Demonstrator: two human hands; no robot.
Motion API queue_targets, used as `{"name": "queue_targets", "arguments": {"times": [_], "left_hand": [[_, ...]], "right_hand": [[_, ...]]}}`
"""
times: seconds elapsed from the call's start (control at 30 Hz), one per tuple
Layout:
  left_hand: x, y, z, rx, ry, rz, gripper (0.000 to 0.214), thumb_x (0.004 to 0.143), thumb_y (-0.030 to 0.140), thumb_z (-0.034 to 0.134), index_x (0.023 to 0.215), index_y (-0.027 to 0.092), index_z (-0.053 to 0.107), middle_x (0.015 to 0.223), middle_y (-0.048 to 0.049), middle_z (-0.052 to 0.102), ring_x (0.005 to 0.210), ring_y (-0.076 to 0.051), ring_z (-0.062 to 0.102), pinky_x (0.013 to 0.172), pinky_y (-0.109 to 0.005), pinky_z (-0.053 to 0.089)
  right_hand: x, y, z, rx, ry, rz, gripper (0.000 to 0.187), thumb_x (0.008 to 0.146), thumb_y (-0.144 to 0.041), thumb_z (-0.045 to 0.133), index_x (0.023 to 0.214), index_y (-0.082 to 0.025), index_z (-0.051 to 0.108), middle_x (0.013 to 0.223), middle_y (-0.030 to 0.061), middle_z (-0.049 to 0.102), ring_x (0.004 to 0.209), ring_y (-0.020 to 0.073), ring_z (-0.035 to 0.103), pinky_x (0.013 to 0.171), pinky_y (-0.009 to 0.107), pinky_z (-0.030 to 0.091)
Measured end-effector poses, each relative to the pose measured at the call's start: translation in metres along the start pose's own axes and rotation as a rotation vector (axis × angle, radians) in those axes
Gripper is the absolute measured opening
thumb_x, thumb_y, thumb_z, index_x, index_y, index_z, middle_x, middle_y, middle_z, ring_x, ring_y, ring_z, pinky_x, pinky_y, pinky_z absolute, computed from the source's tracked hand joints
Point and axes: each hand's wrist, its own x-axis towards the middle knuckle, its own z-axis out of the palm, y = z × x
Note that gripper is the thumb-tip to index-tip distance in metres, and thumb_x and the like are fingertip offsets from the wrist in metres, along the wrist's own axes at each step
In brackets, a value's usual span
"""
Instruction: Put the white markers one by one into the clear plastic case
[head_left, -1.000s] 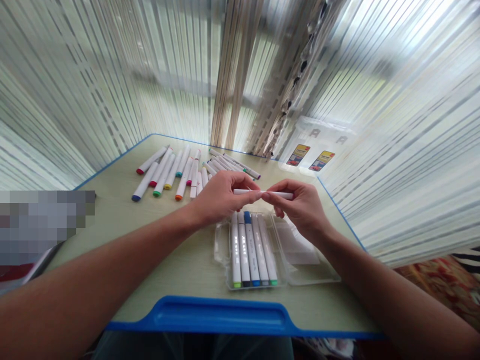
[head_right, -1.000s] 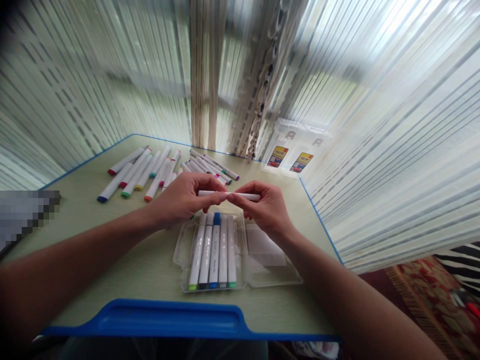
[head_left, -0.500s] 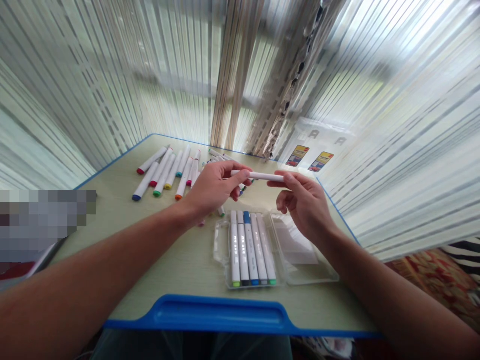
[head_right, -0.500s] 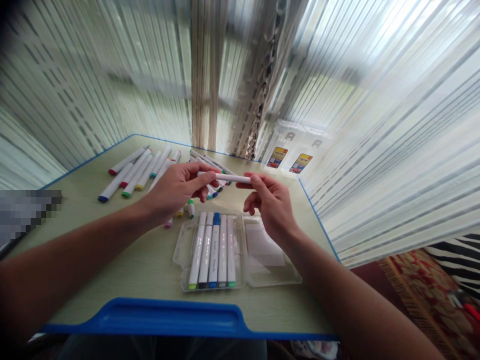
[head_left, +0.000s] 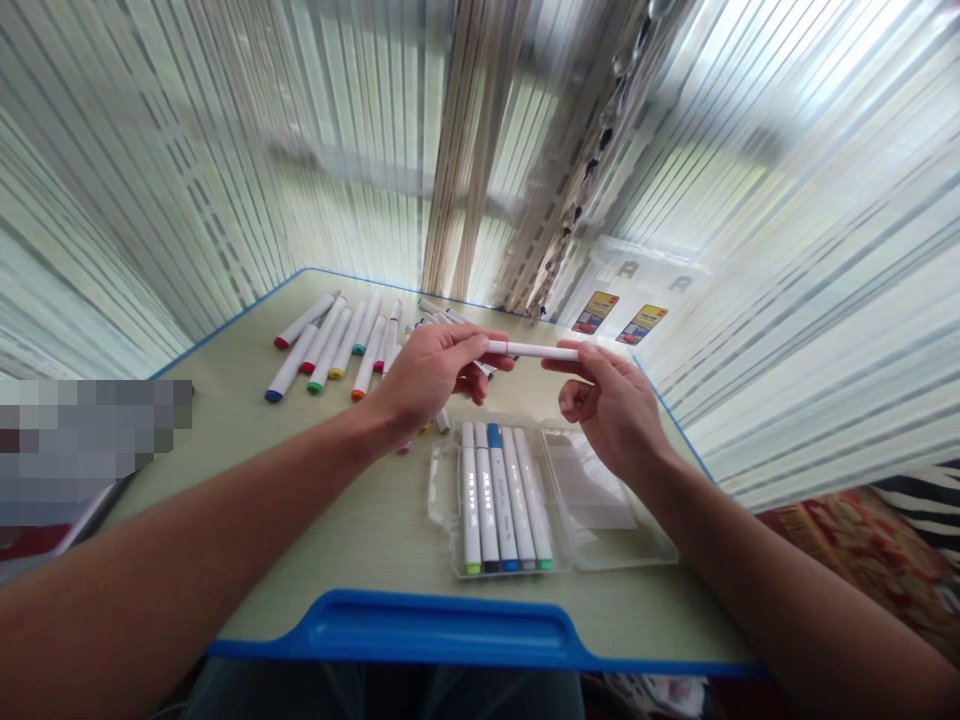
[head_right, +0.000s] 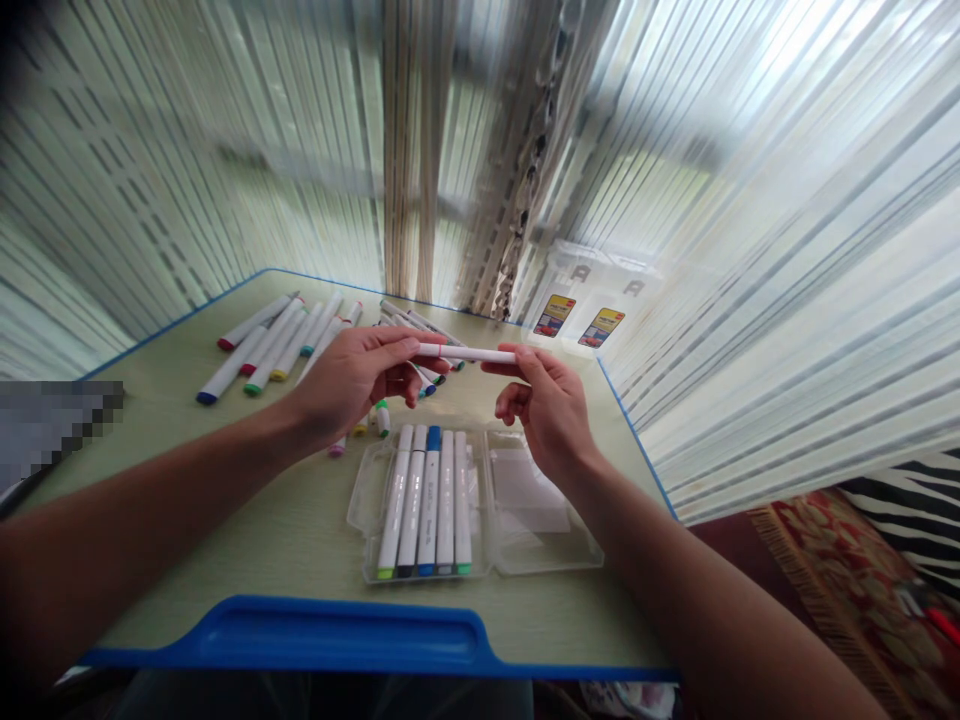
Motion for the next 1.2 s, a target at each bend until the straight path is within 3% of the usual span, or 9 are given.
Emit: {"name": "queue_targets", "arguments": {"times": [0.4,0.73,0.93,1.07,1.2], "left_hand": [[-0.002,0.0,0.0,0.291,-0.01,0.092,0.021,0.089,0.024,0.069,0.1,0.008,0.077,0.08,-0.0061,0.073,0.053,-0.007,0.056,0.053,-0.021,0.048],[-0.008,-0.001,0.003,0.367,-0.131,0.081,0.023,0.08,0.03,0.08,0.082,0.01,0.069,0.072,-0.0031,0.068,0.056,-0.009,0.057,0.05,-0.021,0.044],[-0.007,-0.004,0.003,0.36,-0.176,0.079,0.024,0.08,0.031,0.08,0.085,0.009,0.071,0.072,-0.0024,0.067,0.057,-0.008,0.056,0.051,-0.02,0.043],[-0.004,-0.003,0.002,0.394,-0.139,0.121,0.02,0.084,0.027,0.076,0.09,0.008,0.072,0.074,-0.0035,0.069,0.054,-0.007,0.054,0.051,-0.02,0.044],[-0.002,-0.004,0.001,0.364,-0.063,0.158,0.019,0.09,0.026,0.069,0.098,0.009,0.071,0.078,-0.0043,0.071,0.052,-0.007,0.055,0.049,-0.021,0.046]], "right_hand": [[-0.002,0.002,0.001,-0.059,-0.065,-0.062,0.024,0.076,-0.037,0.084,0.084,-0.017,0.074,0.078,0.0035,0.077,0.039,0.0053,0.052,0.036,0.02,0.037],[-0.011,0.003,0.0,-0.265,-0.147,-0.172,0.028,0.064,-0.034,0.093,0.077,-0.017,0.076,0.055,-0.0009,0.066,0.041,0.0103,0.057,0.038,0.021,0.043],[-0.011,0.002,0.0,-0.295,-0.132,-0.165,0.03,0.061,-0.032,0.095,0.074,-0.016,0.074,0.052,-0.0023,0.063,0.04,0.0089,0.055,0.036,0.018,0.042],[-0.01,0.002,0.002,-0.212,-0.139,-0.152,0.026,0.07,-0.033,0.09,0.078,-0.015,0.073,0.054,-0.0023,0.065,0.039,0.0079,0.054,0.036,0.018,0.041],[-0.008,0.002,0.003,-0.126,-0.118,-0.145,0.022,0.08,-0.033,0.082,0.088,-0.015,0.071,0.07,0.0019,0.073,0.039,0.0077,0.056,0.035,0.019,0.04]]}}
